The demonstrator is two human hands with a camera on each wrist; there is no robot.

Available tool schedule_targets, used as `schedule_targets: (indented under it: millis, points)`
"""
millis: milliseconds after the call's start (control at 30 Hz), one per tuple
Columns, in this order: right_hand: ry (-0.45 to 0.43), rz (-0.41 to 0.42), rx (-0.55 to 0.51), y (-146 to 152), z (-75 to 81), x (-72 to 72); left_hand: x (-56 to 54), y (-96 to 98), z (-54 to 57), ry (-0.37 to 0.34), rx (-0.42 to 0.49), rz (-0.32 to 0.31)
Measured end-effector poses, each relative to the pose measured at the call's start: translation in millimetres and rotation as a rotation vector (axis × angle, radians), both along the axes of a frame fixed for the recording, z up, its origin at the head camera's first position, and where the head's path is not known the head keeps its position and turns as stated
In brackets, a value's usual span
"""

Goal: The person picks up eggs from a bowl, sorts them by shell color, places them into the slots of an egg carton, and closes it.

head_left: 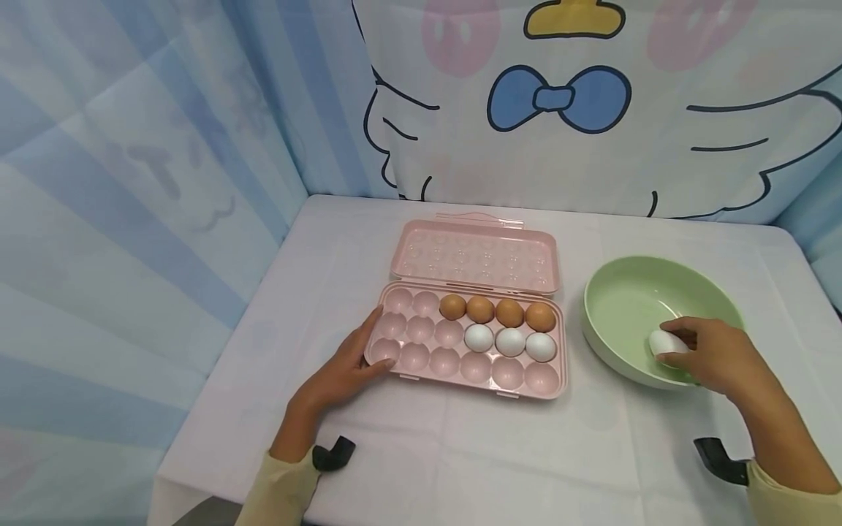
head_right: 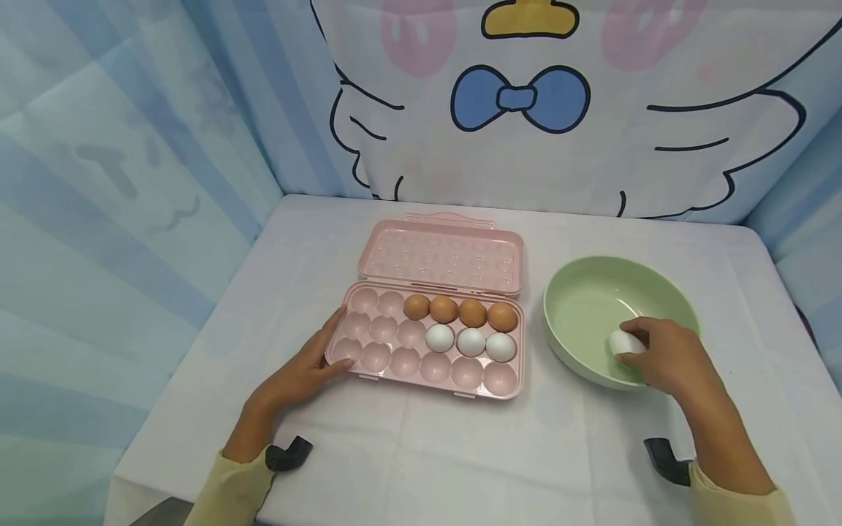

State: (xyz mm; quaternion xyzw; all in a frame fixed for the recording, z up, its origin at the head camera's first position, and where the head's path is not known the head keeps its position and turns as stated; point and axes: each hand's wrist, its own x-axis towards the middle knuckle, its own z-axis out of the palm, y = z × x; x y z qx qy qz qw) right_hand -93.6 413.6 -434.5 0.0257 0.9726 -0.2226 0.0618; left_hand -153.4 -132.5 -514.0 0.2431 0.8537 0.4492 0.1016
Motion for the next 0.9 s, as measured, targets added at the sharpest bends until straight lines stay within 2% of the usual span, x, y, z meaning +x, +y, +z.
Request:
schedule_targets:
  millis: [267,467,667,900]
  points:
    - [0.091,-0.048,-0.045,-5,-1.5,6.8,0.6,0.4,2.9,-0.004,0.004,-0.004]
    - [0.172,-0.05,-0.081,-8,-2.5,12.2,0.4,-0.8,2.3,-0.005,0.007,-0.001]
    - [0.201,-0.053,-0.112,-8,-3.1,15.0,0.6,-0.8,1.1,-0.003,0.005,0.0]
    - [0.245,-0.056,-0.334,-5,4.8,18.9,1.2,0.3,1.5,-0.014,0.003,0.005]
